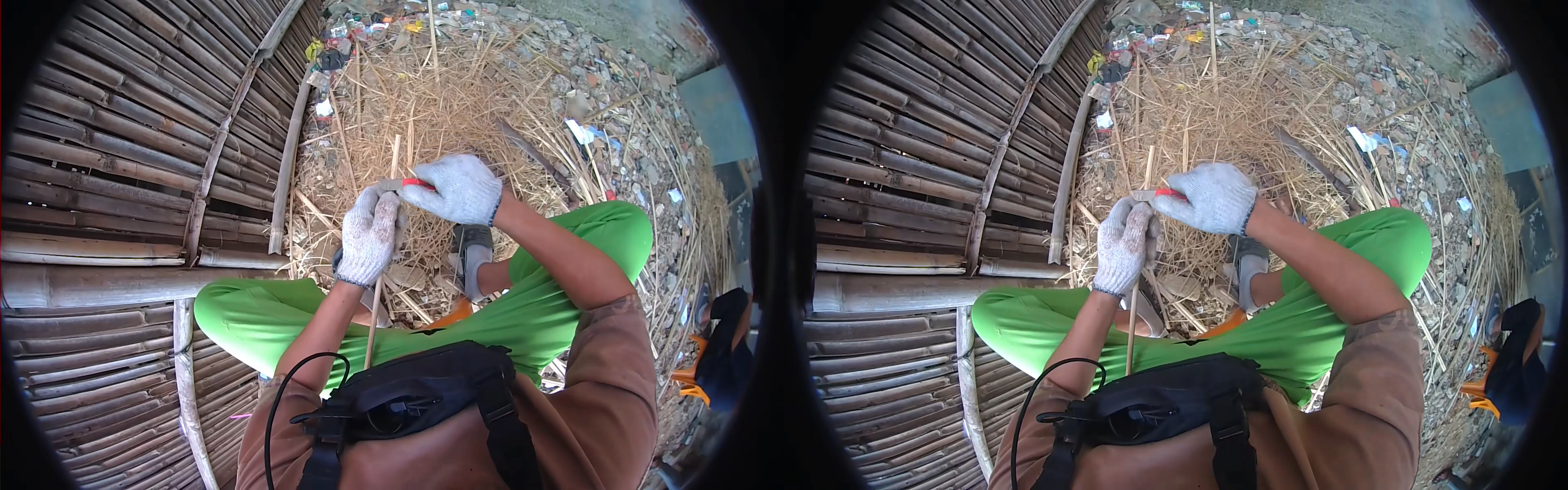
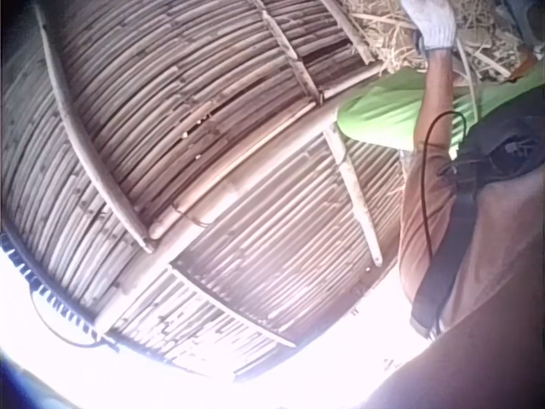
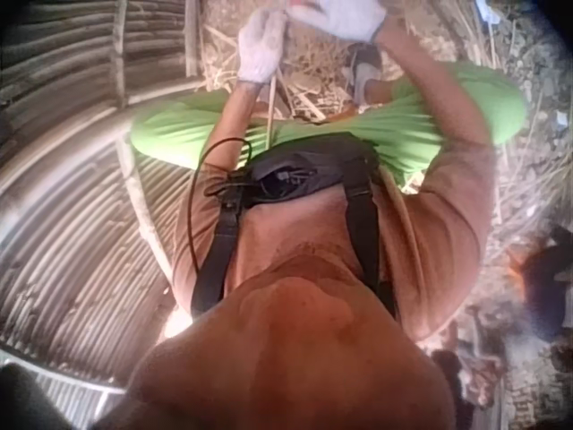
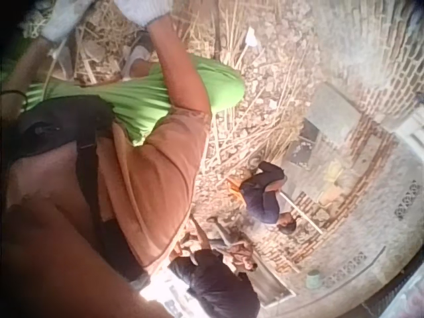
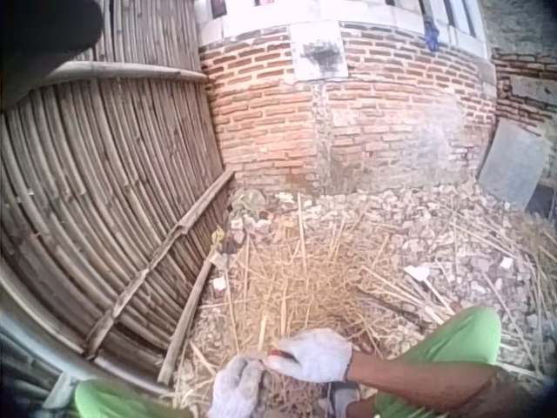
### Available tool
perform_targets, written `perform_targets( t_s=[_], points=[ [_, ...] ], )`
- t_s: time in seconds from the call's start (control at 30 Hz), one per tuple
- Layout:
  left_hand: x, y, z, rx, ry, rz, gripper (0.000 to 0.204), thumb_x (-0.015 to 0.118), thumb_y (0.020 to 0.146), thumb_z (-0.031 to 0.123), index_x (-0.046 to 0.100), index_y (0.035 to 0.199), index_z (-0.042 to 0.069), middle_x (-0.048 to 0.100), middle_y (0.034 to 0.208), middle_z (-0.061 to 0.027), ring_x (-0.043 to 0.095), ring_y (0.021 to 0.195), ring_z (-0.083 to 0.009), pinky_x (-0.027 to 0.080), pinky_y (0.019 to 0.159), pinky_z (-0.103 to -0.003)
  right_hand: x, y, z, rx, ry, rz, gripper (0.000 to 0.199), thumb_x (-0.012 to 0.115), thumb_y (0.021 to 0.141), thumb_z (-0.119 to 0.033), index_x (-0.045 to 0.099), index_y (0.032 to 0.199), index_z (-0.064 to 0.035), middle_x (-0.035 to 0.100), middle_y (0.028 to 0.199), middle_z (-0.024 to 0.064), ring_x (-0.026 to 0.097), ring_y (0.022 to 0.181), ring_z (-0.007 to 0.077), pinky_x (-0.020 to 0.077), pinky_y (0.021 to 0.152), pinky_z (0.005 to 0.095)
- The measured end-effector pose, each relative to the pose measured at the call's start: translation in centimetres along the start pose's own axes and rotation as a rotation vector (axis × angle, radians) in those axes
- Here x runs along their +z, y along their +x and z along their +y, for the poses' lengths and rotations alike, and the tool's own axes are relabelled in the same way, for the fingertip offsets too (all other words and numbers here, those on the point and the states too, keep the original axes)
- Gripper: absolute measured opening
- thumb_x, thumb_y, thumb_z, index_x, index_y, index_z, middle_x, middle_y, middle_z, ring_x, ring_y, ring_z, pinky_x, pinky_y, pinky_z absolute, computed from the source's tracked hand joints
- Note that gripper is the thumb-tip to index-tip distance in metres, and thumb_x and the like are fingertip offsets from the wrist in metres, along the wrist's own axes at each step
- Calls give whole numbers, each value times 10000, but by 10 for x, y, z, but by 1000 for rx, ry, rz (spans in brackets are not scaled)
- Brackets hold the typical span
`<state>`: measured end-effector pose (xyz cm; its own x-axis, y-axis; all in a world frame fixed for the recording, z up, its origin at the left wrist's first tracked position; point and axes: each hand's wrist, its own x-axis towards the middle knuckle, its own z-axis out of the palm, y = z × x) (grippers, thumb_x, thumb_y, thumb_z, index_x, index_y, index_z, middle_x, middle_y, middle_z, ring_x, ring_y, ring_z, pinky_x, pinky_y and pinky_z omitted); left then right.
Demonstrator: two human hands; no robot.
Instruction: The person shaves a long bamboo stick with a small red knife, removing thin strips of material. The person holds the stick in one hand and carefully runs the knife along its length to smooth or sharpen it.
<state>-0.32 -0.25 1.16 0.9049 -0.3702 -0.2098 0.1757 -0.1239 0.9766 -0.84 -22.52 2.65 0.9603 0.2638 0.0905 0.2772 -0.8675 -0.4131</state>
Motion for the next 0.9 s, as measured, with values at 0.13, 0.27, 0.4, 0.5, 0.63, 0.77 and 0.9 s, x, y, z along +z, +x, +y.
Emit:
perform_targets(
  t_s=[0.13,0.27,0.4,0.5,0.63,0.77,0.9],
  points=[
    [-2,3,-13,97,38,21,263,602,1141,273,653,1183,18,635,759,-15,528,466,-64,419,391,-242,-2,4,2,-14,-102,27,515,603,1053,-590,731,948,-102,720,765,205,745,755,426,575,671,572],
    [-1,3,-9,76,47,38,271,599,1149,273,648,1218,15,632,758,-9,527,464,-62,410,387,-241,-8,13,15,48,-118,117,635,501,1064,-691,714,869,-126,732,765,182,755,731,390,590,658,544],
    [5,-9,-2,83,41,-25,304,567,1161,272,633,1255,-10,626,755,-13,510,448,-71,405,381,-243,-63,24,74,415,-98,353,738,407,1077,-756,751,925,-121,755,830,190,764,777,387,605,711,528],
    [8,-8,4,54,-36,-62,323,543,1169,279,631,1267,-16,630,755,-22,508,441,-79,404,377,-248,-76,9,83,356,-37,429,708,435,1076,-736,774,1022,-117,768,875,202,767,818,398,605,745,533],
    [1,-5,-2,40,-24,-53,321,523,1175,269,631,1284,-13,661,776,-38,516,446,-81,420,380,-246,-32,6,39,127,41,175,645,483,1074,-688,787,1083,-119,770,888,213,766,849,414,597,758,560],
    [4,-4,5,49,-63,-53,297,521,1176,280,630,1226,8,675,775,-47,513,450,-80,429,380,-244,-9,2,7,35,10,21,621,493,1076,-664,793,1065,-120,773,890,217,766,849,425,596,767,575],
    [0,0,-1,43,-55,-63,277,520,1174,268,635,1171,16,669,769,-49,508,441,-81,422,372,-254,-5,2,-4,53,15,-47,572,517,1074,-638,795,1069,-138,772,876,213,767,840,434,600,766,580]
  ],
)
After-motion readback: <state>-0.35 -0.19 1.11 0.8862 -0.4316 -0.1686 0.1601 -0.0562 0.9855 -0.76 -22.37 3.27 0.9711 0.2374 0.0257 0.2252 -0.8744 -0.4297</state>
